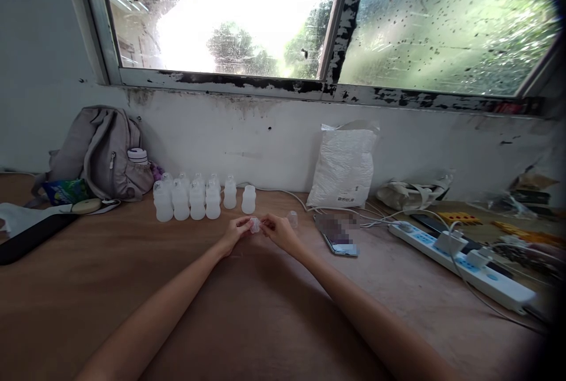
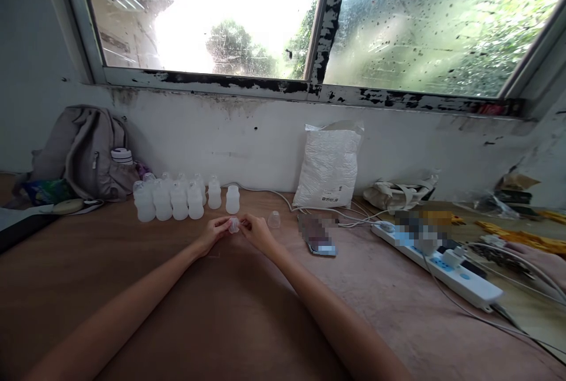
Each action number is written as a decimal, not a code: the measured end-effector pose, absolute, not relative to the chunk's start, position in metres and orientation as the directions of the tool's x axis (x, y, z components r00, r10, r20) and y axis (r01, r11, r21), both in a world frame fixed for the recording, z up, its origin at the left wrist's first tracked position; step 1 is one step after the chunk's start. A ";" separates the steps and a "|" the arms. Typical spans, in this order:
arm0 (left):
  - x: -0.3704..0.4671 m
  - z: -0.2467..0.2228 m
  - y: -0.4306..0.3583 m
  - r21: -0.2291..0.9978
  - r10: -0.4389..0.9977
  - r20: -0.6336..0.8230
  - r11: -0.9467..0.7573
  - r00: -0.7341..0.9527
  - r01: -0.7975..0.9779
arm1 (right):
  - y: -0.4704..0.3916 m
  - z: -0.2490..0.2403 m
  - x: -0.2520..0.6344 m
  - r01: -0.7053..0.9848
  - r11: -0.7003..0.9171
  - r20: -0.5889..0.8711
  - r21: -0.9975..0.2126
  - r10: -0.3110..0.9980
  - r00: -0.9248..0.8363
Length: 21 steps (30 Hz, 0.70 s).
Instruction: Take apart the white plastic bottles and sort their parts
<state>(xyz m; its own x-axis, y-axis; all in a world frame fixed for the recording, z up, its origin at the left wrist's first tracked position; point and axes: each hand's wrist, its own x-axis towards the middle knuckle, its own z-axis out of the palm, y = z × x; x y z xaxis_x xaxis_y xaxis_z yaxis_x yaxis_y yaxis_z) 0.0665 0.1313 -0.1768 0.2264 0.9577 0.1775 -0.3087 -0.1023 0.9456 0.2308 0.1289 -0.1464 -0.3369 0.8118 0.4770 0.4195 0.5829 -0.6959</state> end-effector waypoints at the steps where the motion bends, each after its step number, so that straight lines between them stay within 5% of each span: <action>1: 0.066 -0.177 0.131 0.945 0.958 0.178 -0.103 0.224 -0.310 | 0.129 -0.146 0.231 0.399 0.574 0.470 -0.715 0.817 -0.333; 12: 0.069 -0.175 0.131 0.956 0.972 0.217 -0.193 0.093 -0.220 | 0.129 -0.150 0.227 0.090 0.321 0.285 -0.943 0.916 -0.284; 21: 0.067 -0.184 0.137 0.961 0.961 0.275 -0.275 -0.030 0.024 | 0.127 -0.155 0.225 -0.005 0.171 0.162 -0.985 0.922 -0.351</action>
